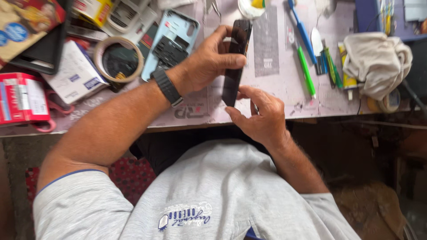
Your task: The person manipulates the internal circuit boards of a mobile phone, using tweezers to align components and pressing on the battery and frame assembly by hand.
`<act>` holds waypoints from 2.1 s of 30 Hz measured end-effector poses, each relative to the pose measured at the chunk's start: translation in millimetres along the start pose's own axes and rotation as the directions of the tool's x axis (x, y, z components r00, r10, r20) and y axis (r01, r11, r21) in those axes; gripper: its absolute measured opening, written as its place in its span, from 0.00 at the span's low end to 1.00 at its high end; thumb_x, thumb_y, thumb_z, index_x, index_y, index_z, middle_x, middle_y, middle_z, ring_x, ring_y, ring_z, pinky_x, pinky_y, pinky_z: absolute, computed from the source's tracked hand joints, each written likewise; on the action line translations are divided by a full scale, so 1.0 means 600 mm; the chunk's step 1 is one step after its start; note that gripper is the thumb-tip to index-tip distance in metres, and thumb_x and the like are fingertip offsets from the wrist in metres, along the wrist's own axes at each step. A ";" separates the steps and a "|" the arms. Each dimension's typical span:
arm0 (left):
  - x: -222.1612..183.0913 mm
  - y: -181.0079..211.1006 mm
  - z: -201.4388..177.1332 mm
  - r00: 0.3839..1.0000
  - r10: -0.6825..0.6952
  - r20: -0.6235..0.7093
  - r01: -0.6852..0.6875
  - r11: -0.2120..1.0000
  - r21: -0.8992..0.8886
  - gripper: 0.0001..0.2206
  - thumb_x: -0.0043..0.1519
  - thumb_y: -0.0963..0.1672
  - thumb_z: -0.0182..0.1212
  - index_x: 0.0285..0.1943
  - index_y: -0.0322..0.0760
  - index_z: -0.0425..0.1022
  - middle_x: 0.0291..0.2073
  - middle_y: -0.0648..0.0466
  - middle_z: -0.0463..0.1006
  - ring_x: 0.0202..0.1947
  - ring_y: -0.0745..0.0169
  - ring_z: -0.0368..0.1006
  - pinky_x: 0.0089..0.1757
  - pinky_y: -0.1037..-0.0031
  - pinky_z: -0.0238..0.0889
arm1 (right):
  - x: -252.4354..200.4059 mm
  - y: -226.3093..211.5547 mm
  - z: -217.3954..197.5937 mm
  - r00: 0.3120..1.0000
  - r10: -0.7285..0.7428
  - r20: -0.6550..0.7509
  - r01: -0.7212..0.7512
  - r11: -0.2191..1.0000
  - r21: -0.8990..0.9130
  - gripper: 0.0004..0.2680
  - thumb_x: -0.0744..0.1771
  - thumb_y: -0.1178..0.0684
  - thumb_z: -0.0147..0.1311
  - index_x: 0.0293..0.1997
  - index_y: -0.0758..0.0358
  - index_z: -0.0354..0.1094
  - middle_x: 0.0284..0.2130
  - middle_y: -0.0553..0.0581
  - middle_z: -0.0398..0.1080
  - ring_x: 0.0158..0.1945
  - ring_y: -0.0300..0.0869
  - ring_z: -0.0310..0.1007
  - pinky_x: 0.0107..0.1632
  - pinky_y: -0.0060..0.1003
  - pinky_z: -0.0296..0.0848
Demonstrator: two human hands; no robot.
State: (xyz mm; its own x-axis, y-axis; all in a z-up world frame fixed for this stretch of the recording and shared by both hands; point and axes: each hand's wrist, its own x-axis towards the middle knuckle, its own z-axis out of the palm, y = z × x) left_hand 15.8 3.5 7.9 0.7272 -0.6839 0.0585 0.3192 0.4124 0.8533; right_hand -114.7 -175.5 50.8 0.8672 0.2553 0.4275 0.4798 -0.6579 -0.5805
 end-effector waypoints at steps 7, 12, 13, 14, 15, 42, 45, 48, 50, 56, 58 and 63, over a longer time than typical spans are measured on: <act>0.000 -0.016 -0.004 0.998 -0.028 0.050 0.030 0.998 -0.053 0.27 0.63 0.49 0.71 0.62 0.32 0.62 0.47 0.49 0.74 0.50 0.62 0.77 0.52 0.68 0.78 | -0.007 0.082 -0.063 0.978 0.014 -0.208 0.043 0.964 0.263 0.26 0.75 0.31 0.35 0.40 0.68 0.72 0.41 0.62 0.76 0.38 0.49 0.75 0.42 0.40 0.74; 0.000 -0.009 -0.004 0.998 -0.050 0.041 0.054 0.995 -0.086 0.22 0.67 0.50 0.63 0.59 0.31 0.64 0.47 0.45 0.78 0.51 0.60 0.80 0.53 0.65 0.79 | 0.015 0.140 -0.094 0.954 0.251 -0.162 -0.029 0.616 0.787 0.29 0.72 0.28 0.33 0.36 0.69 0.70 0.27 0.68 0.72 0.21 0.45 0.73 0.27 0.34 0.73; 0.000 -0.009 -0.004 0.998 -0.060 0.035 0.063 0.994 -0.093 0.21 0.67 0.50 0.62 0.59 0.31 0.64 0.47 0.45 0.78 0.50 0.60 0.80 0.52 0.65 0.79 | 0.029 0.146 -0.098 0.961 0.259 -0.101 -0.043 0.498 0.866 0.28 0.71 0.28 0.34 0.37 0.68 0.71 0.29 0.68 0.73 0.23 0.46 0.76 0.27 0.35 0.76; 0.000 -0.008 -0.004 0.997 -0.070 0.029 0.072 0.992 -0.099 0.20 0.68 0.50 0.61 0.58 0.31 0.65 0.47 0.45 0.78 0.50 0.61 0.80 0.51 0.65 0.80 | 0.037 0.148 -0.094 0.959 0.279 -0.057 -0.059 0.390 0.919 0.26 0.70 0.29 0.36 0.38 0.68 0.70 0.32 0.69 0.74 0.27 0.47 0.78 0.29 0.37 0.78; 0.000 -0.007 -0.005 0.996 -0.080 0.024 0.082 0.991 -0.104 0.20 0.68 0.50 0.60 0.58 0.31 0.65 0.46 0.46 0.78 0.49 0.61 0.80 0.50 0.65 0.80 | 0.046 0.150 -0.089 0.955 0.298 -0.015 -0.071 0.277 0.958 0.24 0.69 0.31 0.38 0.38 0.67 0.70 0.35 0.70 0.74 0.30 0.48 0.80 0.31 0.38 0.80; 0.001 -0.004 -0.014 0.990 -0.123 -0.068 0.097 0.947 -0.306 0.24 0.69 0.51 0.62 0.62 0.26 0.67 0.51 0.46 0.78 0.54 0.61 0.77 0.57 0.68 0.75 | 0.061 0.165 0.003 0.953 0.030 -0.301 0.238 0.543 0.805 0.09 0.63 0.66 0.67 0.42 0.64 0.72 0.38 0.65 0.77 0.38 0.47 0.81 0.40 0.40 0.84; 0.001 -0.004 -0.013 0.988 -0.134 -0.079 0.105 0.947 -0.303 0.23 0.69 0.51 0.62 0.61 0.26 0.67 0.49 0.46 0.78 0.52 0.61 0.77 0.55 0.67 0.75 | 0.062 0.165 0.005 0.954 0.049 -0.297 0.223 0.547 0.807 0.09 0.63 0.67 0.67 0.43 0.65 0.72 0.39 0.66 0.77 0.38 0.47 0.81 0.40 0.40 0.84; 0.000 -0.005 -0.014 0.989 -0.125 -0.076 0.098 0.954 -0.284 0.24 0.69 0.51 0.62 0.62 0.26 0.67 0.49 0.46 0.78 0.52 0.61 0.78 0.55 0.68 0.76 | 0.061 0.166 0.007 0.955 0.057 -0.290 0.212 0.554 0.805 0.09 0.64 0.68 0.66 0.43 0.65 0.72 0.39 0.66 0.77 0.39 0.47 0.81 0.40 0.39 0.84; 0.001 -0.007 -0.015 0.990 -0.122 -0.073 0.096 0.952 -0.290 0.23 0.69 0.51 0.62 0.62 0.26 0.67 0.50 0.46 0.78 0.52 0.61 0.78 0.55 0.68 0.75 | 0.059 0.164 0.007 0.957 0.063 -0.284 0.204 0.553 0.808 0.09 0.64 0.68 0.66 0.43 0.66 0.72 0.40 0.66 0.77 0.39 0.48 0.81 0.40 0.39 0.84; 0.000 -0.005 -0.013 0.989 -0.126 -0.080 0.097 0.949 -0.300 0.23 0.69 0.50 0.62 0.62 0.26 0.67 0.49 0.46 0.78 0.51 0.61 0.78 0.54 0.68 0.76 | 0.058 0.164 0.007 0.960 0.079 -0.270 0.185 0.545 0.818 0.09 0.64 0.68 0.66 0.43 0.66 0.71 0.40 0.67 0.77 0.40 0.47 0.81 0.41 0.38 0.84; 0.001 -0.005 -0.014 0.990 -0.119 -0.081 0.090 0.950 -0.298 0.24 0.69 0.50 0.62 0.62 0.25 0.67 0.49 0.46 0.78 0.51 0.61 0.78 0.54 0.68 0.75 | 0.059 0.165 0.008 0.961 0.078 -0.267 0.185 0.538 0.822 0.09 0.64 0.68 0.66 0.43 0.66 0.71 0.40 0.67 0.77 0.40 0.47 0.81 0.40 0.38 0.84; 0.001 -0.008 -0.015 0.992 -0.099 -0.079 0.074 0.957 -0.280 0.24 0.69 0.51 0.62 0.62 0.25 0.67 0.50 0.46 0.78 0.53 0.61 0.77 0.57 0.69 0.75 | 0.059 0.168 0.010 0.959 0.068 -0.274 0.195 0.542 0.817 0.08 0.64 0.68 0.66 0.43 0.67 0.71 0.40 0.68 0.77 0.41 0.47 0.82 0.40 0.39 0.84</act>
State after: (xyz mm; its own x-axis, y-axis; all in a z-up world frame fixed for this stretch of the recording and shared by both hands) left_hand 20.2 6.3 -0.7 0.7375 -0.6720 -0.0676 0.5291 0.5127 0.6762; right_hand -34.7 -228.5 3.5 0.8279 0.0058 0.5609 0.5384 0.2725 -0.7975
